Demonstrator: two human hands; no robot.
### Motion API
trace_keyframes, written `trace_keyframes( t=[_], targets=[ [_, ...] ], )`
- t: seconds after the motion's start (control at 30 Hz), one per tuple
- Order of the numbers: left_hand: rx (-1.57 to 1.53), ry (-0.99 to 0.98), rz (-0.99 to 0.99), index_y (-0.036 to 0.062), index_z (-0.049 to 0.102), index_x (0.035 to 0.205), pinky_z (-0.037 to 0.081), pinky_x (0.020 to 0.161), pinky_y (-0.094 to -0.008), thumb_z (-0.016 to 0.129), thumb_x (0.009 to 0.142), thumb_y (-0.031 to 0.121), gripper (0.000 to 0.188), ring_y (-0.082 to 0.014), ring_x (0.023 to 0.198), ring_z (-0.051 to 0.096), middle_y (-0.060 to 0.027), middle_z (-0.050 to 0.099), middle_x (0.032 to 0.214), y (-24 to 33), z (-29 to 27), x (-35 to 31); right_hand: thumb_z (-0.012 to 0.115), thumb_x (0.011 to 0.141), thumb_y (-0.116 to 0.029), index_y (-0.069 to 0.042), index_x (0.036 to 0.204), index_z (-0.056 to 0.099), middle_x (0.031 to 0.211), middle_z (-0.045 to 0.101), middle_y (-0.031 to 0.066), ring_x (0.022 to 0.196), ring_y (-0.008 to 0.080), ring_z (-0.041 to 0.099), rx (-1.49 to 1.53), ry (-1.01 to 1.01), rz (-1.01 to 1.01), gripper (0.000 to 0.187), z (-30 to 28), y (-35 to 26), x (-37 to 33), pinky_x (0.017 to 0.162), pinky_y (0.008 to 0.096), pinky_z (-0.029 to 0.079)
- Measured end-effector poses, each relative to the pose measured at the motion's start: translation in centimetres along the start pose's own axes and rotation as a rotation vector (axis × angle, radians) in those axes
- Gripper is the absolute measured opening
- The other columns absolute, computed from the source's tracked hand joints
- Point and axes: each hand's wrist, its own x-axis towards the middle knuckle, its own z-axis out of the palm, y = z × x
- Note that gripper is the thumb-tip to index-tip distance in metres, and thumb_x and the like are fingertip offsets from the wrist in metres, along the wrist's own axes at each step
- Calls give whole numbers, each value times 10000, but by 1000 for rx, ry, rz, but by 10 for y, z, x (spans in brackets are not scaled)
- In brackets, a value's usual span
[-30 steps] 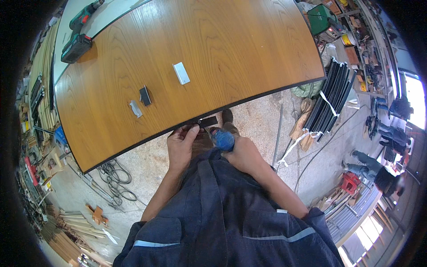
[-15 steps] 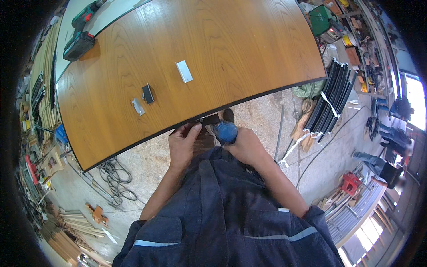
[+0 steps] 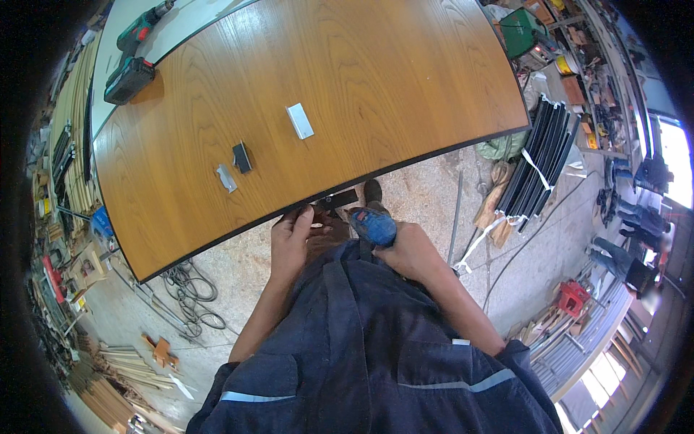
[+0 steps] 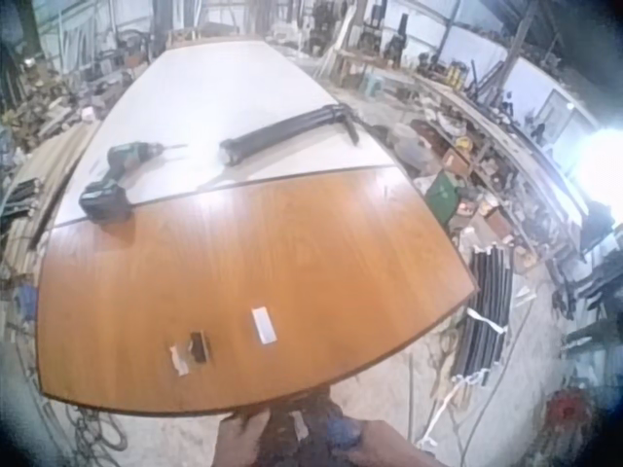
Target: The person uses a cordless drill to drive screws into a wooden tabletop, attaching a black edge strip along the perimeter. They repeatedly position the strip, insert screws, and fasten them while moving around the table in a workshop.
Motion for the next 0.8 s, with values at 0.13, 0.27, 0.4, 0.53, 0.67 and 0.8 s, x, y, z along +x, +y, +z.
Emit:
trace_keyframes(
  t=[0.13, 0.27, 0.4, 0.53, 0.67, 0.8],
  targets=[
    [63, -1, 28, -42, 686, 1177, 581, 801, -312, 643, 1051, 219, 293, -157, 926, 700, -105, 733, 1044, 2, 3, 1, 828, 752, -212, 70, 1022, 721, 950, 721, 322, 960, 452, 724, -20, -19, -30, 404, -2, 0, 0, 865, 477, 569],
    [208, 66, 23, -42, 720, 1130, 553, 799, -279, 719, 1005, 208, 280, -121, 887, 681, -73, 746, 1013, 18, 18, -3, 824, 751, -217, 69, 1002, 724, 935, 718, 325, 960, 455, 720, -52, 21, -74, 393, -7, -13, 12, 861, 481, 569],
    [210, 86, 57, -53, 736, 1103, 560, 813, -277, 735, 985, 194, 274, -125, 882, 699, -79, 762, 970, 12, 17, -1, 825, 747, -220, 73, 968, 725, 924, 715, 328, 965, 462, 714, -5, 50, -84, 379, -4, -12, 19, 855, 478, 567],
    [130, 96, 30, -61, 695, 1162, 572, 812, -300, 714, 1000, 201, 308, -150, 904, 706, -102, 754, 1021, 10, 22, -2, 826, 747, -211, 72, 967, 727, 918, 718, 323, 956, 457, 719, 20, 28, -34, 373, -11, -15, 6, 848, 469, 568],
    [-87, 9, -93, -33, 633, 1230, 570, 826, -310, 684, 1023, 268, 369, -165, 943, 695, -116, 729, 1072, 6, 29, -1, 823, 752, -201, 65, 986, 729, 903, 723, 314, 934, 445, 732, 33, 22, -35, 367, -9, -5, -3, 840, 464, 569],
    [-94, -89, -128, -27, 615, 1203, 594, 792, -330, 679, 1026, 299, 377, -190, 900, 715, -118, 726, 1007, 5, 36, 6, 826, 749, -209, 64, 994, 728, 889, 726, 308, 926, 435, 740, -13, 8, 16, 380, -5, 15, -5, 824, 458, 573]
  ],
)
